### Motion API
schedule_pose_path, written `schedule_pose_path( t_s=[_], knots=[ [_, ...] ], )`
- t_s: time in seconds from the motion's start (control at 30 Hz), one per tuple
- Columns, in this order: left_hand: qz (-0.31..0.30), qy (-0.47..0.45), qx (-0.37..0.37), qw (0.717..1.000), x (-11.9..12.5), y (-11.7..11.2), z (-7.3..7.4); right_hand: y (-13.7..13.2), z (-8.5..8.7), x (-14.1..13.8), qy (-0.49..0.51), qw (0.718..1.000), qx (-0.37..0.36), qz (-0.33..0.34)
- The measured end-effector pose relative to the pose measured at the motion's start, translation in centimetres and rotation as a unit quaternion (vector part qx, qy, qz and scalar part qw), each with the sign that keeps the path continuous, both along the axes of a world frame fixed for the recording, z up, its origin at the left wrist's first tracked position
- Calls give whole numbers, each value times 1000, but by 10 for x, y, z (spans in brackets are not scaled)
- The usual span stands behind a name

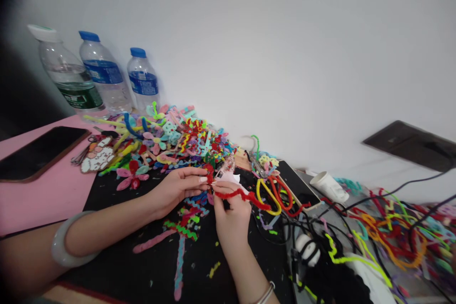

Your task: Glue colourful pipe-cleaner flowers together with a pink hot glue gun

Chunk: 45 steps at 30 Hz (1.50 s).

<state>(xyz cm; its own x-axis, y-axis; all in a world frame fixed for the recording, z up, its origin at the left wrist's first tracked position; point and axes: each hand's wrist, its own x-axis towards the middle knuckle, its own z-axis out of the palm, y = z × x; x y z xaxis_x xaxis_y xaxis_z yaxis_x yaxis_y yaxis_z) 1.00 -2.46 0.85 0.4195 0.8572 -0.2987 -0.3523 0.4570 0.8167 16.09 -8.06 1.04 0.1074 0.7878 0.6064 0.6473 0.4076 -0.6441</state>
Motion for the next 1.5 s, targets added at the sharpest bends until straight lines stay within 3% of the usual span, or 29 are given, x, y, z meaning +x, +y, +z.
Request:
schedule_pose_path(
  t_s=[0.43, 1.17, 1.5],
  knots=[
    [-40, 12, 5, 999, -1, 3, 2, 4, -7, 6, 181, 974, -132, 4],
    [-69, 21, 32, 997, -3, 4, 0, 7, -8, 6, 239, 958, -159, 9],
    [-118, 40, 73, 990, -1, 3, 0, 7, -7, 6, 260, 950, -172, 9]
  ],
)
